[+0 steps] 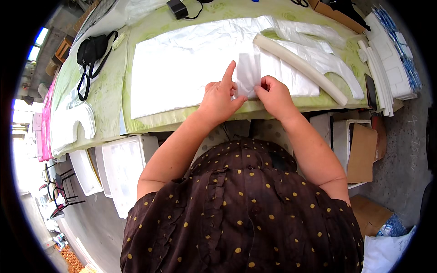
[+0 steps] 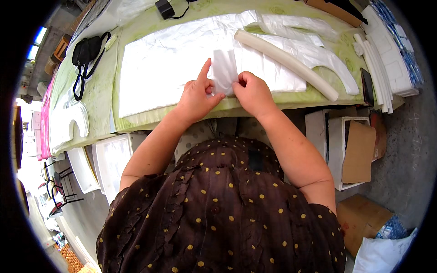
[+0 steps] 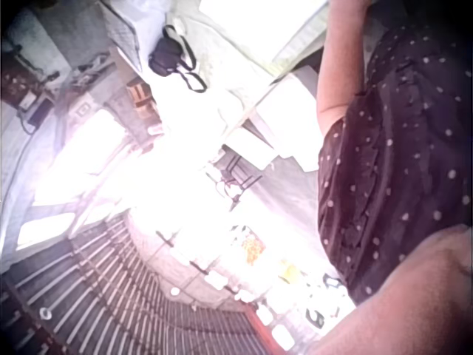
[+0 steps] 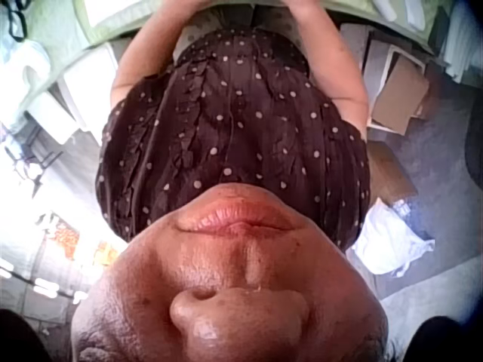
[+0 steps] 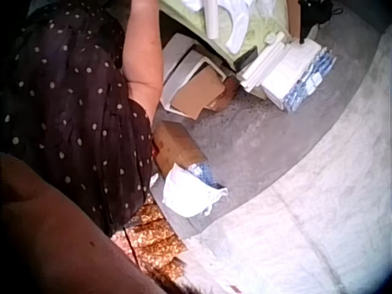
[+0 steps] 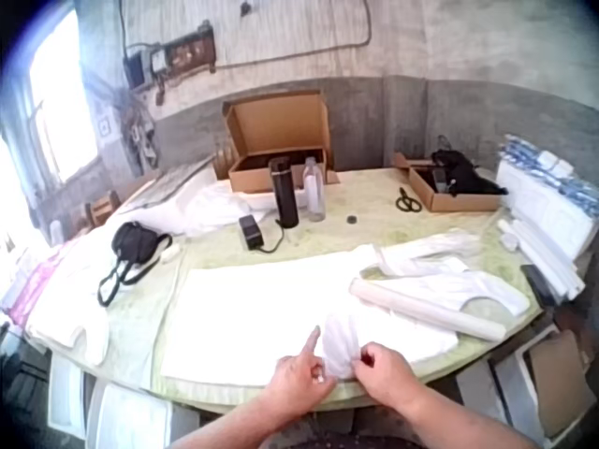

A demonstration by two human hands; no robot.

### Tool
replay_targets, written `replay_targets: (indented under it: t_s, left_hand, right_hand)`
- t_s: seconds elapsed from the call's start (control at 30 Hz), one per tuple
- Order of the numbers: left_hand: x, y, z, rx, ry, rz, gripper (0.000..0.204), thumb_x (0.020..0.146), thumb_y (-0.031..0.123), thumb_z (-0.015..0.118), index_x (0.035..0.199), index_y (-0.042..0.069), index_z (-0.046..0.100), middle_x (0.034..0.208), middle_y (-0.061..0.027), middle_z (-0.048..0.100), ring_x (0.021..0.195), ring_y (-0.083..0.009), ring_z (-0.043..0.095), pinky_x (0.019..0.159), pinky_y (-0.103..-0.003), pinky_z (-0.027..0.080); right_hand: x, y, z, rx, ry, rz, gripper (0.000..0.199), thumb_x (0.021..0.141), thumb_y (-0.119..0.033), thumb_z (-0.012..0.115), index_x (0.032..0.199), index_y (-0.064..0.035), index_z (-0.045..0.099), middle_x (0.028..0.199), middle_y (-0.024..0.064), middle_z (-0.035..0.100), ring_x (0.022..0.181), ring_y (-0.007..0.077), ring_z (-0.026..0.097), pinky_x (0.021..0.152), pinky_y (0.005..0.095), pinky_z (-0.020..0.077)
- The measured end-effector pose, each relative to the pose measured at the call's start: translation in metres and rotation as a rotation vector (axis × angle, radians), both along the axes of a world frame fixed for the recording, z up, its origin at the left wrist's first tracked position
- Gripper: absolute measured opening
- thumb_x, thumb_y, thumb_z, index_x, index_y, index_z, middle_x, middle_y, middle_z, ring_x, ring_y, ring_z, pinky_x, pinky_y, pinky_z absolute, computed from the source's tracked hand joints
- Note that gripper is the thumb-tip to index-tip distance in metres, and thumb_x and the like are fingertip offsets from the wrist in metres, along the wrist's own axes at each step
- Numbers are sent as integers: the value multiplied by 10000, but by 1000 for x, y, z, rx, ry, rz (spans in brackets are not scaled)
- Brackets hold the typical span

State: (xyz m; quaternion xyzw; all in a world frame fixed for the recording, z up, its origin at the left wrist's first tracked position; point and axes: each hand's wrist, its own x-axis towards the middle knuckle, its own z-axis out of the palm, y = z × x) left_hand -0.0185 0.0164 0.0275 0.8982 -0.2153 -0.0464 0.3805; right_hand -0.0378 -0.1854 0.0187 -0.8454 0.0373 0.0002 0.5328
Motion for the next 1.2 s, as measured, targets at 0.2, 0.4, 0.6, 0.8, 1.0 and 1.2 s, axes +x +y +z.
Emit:
replay_targets:
  t_s: [0.2, 0.4, 0.6, 0.8, 1.0, 1.2]
  left_hand:
    - [-6, 1, -15, -49, -216, -140, 701, 801, 141, 730, 1459, 116, 491, 1058, -34, 731, 1002, -266, 670, 1009, -430, 410]
    - [-7, 2, -19, 61, -342, -176, 699, 768, 67, 716, 1441, 122, 537, 1317, -67, 614, 1140, -265, 607, 1046, -448, 397]
    - [-11, -1, -19, -129, -199, -152, 995, 765, 53, 728, 1614, 152, 221, 1291, -43, 609, 1216, -255, 570, 1090, -452, 373]
    - [-10, -3, -19, -78, -355, -122, 803, 761, 79, 744, 1496, 177, 435, 1217, -51, 642, 1132, -259, 610, 1068, -438, 389]
    - [-16, 7, -15, -28, -431, -156, 206, 751, 85, 729, 926, 188, 763, 1030, 29, 695, 1052, -223, 629, 964, -405, 440]
    - [-25, 23, -13, -12, -412, -140, 198, 769, 73, 725, 949, 146, 765, 1044, 1, 689, 1047, -248, 634, 969, -406, 446]
  right_hand:
    - [-25, -7, -12, 149, -53, 138, 208, 879, -75, 710, 1080, -49, 667, 974, 57, 641, 869, 165, 641, 774, 282, 521]
    - [-32, -11, -10, 98, -274, 311, 509, 815, -13, 726, 1297, -145, 629, 1173, 89, 559, 1027, 219, 612, 876, 311, 540]
    - [-34, -10, -8, -142, -341, 335, 392, 788, -48, 735, 1160, -170, 717, 1161, 96, 567, 1022, 278, 612, 871, 346, 528]
    - [-27, -14, -13, -107, -361, 331, 198, 781, -33, 722, 961, -113, 712, 1048, 99, 614, 962, 294, 624, 850, 358, 523]
    - [-26, -11, -8, -88, -486, 406, 180, 779, 14, 690, 928, -87, 673, 1001, 100, 622, 935, 301, 618, 821, 358, 517]
    - [-27, -10, -5, -20, -365, 421, 179, 816, -4, 694, 975, -81, 669, 1030, 92, 613, 924, 275, 609, 799, 343, 508]
